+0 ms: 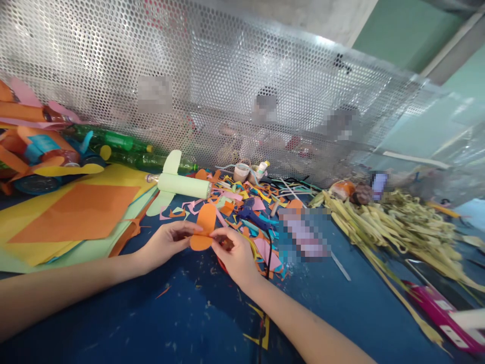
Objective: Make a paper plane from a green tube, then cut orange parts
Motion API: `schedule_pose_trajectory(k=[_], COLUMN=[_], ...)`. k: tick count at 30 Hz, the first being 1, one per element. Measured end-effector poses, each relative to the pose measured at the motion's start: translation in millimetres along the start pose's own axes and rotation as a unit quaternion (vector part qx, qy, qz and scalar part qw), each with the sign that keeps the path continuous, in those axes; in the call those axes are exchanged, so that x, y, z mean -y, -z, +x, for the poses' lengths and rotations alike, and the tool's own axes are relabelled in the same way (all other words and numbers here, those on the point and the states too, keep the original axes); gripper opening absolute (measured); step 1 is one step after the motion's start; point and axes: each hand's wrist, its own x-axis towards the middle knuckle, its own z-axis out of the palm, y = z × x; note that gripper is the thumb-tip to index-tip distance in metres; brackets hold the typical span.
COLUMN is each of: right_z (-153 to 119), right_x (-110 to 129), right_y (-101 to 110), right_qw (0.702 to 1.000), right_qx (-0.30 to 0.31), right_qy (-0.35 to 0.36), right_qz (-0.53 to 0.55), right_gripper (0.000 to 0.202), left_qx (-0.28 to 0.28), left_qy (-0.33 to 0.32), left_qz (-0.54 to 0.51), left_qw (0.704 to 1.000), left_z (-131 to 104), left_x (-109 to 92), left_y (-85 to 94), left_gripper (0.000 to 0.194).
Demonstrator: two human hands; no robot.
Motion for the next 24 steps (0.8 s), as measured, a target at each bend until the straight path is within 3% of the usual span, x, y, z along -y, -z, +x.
schedule_pose_trajectory(k=[5, 12, 20, 24], right_z=[1.2, -1.2, -0.8, 5.7], right_x=[1.9, 3.9, 1.8, 6.1], right_y=[0.0, -1.0, -3.2, 3.8], right_qw=[0.999, 0.998, 0.999, 0.994], right_qx=[-0.009, -0.027, -0.021, 0.007], right_qy=[0.019, 0.03, 0.028, 0.023], right_qz=[-0.024, -0.042, -0.029, -0.103], right_gripper=[0.009, 0.003, 0.008, 0.009], left_qx=[0.003, 0.014, 0.019, -0.016], left_qy=[-0.021, 0.003, 0.012, 0.016], left_qz=[0.023, -0.016, -0.004, -0.032], left_qw=[1.0, 1.0, 1.0, 0.999], left_z=[-1.6, -1.7, -1.3, 1.0], left_x=[-2.3, -3.0, 0.2, -0.6], left_y=[-1.1, -0.6, 2.7, 6.7], left_gripper=[0.013, 0.024, 0.018, 0.022])
